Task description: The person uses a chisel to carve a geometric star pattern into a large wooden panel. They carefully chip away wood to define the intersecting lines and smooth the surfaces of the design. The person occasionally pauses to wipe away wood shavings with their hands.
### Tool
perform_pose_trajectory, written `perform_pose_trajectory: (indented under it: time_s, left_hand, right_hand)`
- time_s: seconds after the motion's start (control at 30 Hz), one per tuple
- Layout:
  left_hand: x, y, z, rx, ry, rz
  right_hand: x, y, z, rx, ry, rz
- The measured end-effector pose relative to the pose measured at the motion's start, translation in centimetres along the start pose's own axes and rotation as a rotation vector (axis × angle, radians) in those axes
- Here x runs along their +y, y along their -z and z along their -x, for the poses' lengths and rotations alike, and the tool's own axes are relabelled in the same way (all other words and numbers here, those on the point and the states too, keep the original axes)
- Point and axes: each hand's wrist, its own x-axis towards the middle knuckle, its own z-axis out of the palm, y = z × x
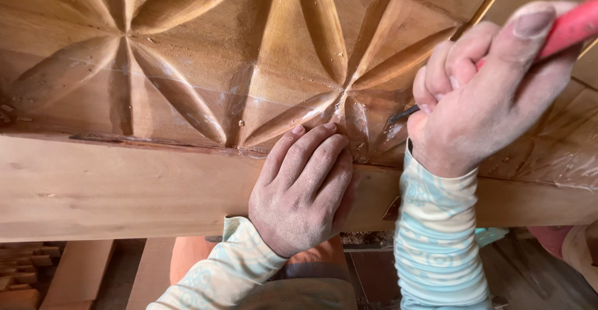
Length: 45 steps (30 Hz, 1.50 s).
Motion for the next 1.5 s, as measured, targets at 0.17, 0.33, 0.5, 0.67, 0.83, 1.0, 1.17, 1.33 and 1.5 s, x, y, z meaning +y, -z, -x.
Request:
perform_pose_trajectory:
  time_s: [0.17,0.33,0.5,0.67,0.83,1.0,1.17,1.33,1.5]
  left_hand:
    - [0.0,0.0,-0.3,0.014,-0.005,-0.012]
    - [0.0,0.0,-0.2,0.016,-0.007,-0.016]
    - [-0.1,0.0,0.1,0.005,0.003,0.015]
    - [0.0,0.0,-0.1,0.017,0.01,0.007]
    - [0.0,0.2,-0.3,0.011,0.005,-0.007]
    - [0.1,-0.1,-0.1,0.004,0.008,-0.008]
    - [0.1,-0.1,-0.1,0.005,0.004,-0.024]
    - [0.2,-0.1,0.2,-0.003,0.008,-0.022]
    - [0.7,0.4,-0.6,-0.037,-0.002,-0.007]
  right_hand:
    - [0.2,-0.3,-0.9,-0.028,0.025,0.07]
    - [-0.1,-0.1,-0.5,-0.06,0.02,0.076]
    - [0.4,0.1,-0.3,-0.087,0.049,0.099]
    - [-0.1,-0.2,-0.3,-0.079,0.033,0.07]
    - [-0.5,-0.8,0.5,-0.098,0.019,0.084]
    - [-0.1,-0.5,-0.3,-0.058,0.026,0.038]
    - [0.0,-0.5,-0.1,-0.099,0.073,0.078]
    - [-0.2,-0.1,0.7,-0.052,-0.022,0.034]
    - [-1.6,3.6,-1.3,-0.037,-0.045,-0.121]
